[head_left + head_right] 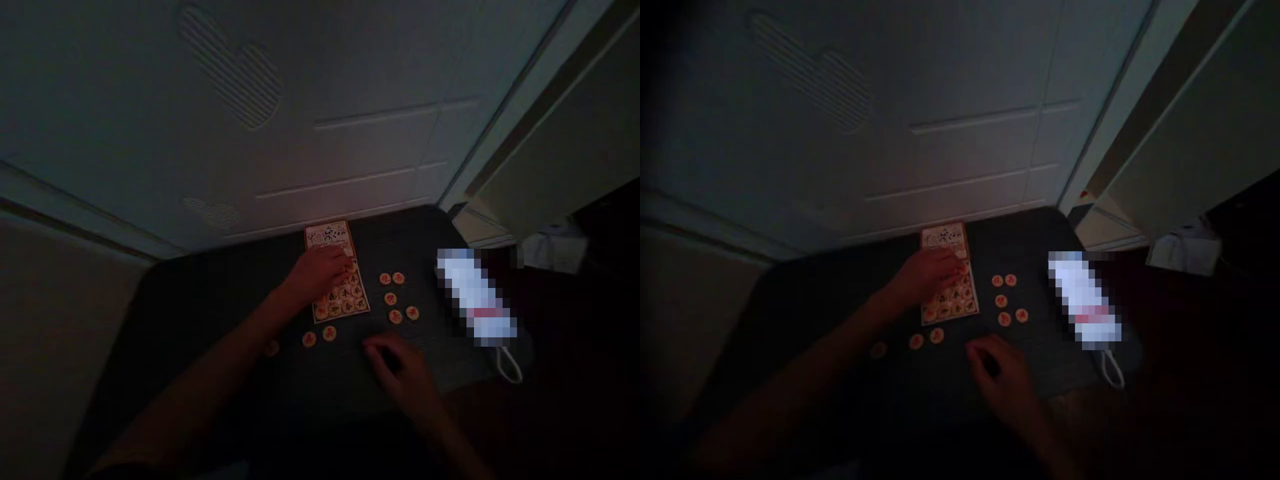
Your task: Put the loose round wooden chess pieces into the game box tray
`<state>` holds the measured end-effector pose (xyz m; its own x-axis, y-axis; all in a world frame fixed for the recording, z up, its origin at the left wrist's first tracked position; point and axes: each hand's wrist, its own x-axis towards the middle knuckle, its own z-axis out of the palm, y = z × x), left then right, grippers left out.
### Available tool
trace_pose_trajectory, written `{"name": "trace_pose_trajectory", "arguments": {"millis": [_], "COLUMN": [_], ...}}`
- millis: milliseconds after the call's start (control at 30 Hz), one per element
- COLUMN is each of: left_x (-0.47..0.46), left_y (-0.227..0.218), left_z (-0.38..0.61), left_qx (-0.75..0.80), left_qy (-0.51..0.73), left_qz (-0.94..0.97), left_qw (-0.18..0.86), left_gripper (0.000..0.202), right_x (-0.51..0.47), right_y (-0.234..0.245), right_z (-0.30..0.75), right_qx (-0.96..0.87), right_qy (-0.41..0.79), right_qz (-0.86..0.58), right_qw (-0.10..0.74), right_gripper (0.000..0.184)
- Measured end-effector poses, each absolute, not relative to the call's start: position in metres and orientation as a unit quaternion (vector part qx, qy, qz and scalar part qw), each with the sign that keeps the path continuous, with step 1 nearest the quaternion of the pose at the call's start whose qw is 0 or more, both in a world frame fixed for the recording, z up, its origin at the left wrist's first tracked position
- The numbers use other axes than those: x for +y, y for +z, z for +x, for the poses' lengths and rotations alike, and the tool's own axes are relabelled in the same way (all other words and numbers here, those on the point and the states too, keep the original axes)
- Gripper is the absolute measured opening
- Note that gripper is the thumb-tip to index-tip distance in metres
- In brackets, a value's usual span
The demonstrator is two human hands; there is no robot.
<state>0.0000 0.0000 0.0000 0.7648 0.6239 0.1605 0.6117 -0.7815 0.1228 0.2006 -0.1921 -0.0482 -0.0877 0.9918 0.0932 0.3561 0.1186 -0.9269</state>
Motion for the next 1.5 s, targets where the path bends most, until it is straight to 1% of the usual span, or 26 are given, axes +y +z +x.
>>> {"name": "trace_pose_trajectory", "arguments": {"millis": [300,500,900,1067,1200,1267,1333,1500], "left_x": [0.000,-0.001,-0.005,-0.016,-0.037,-0.055,-0.078,-0.144], "left_y": [-0.003,-0.002,-0.002,0.009,0.020,0.022,0.020,0.001], "left_z": [-0.003,-0.001,-0.005,-0.014,-0.033,-0.044,-0.054,-0.070], "left_qx": [0.321,0.312,0.320,0.335,0.380,0.405,0.424,0.496], "left_qy": [0.120,0.131,0.123,0.114,0.138,0.166,0.191,0.236], "left_qz": [0.938,0.940,0.938,0.934,0.913,0.897,0.880,0.817], "left_qw": [0.051,0.041,0.044,0.046,0.050,0.062,0.099,0.177], "left_gripper": [0.016,0.017,0.020,0.020,0.020,0.020,0.019,0.020], "right_x": [-0.191,-0.190,-0.190,-0.190,-0.190,-0.190,-0.190,-0.189], "right_y": [-0.043,-0.043,-0.046,-0.045,-0.042,-0.043,-0.045,-0.049], "right_z": [0.200,0.201,0.201,0.201,0.201,0.201,0.202,0.202], "right_qx": [-0.626,-0.629,-0.630,-0.630,-0.632,-0.633,-0.634,-0.645], "right_qy": [0.386,0.388,0.384,0.383,0.385,0.380,0.374,0.363], "right_qz": [-0.543,-0.543,-0.546,-0.543,-0.544,-0.546,-0.548,-0.547], "right_qw": [0.405,0.398,0.397,0.401,0.396,0.396,0.398,0.391], "right_gripper": [0.015,0.015,0.016,0.016,0.016,0.016,0.016,0.017]}}
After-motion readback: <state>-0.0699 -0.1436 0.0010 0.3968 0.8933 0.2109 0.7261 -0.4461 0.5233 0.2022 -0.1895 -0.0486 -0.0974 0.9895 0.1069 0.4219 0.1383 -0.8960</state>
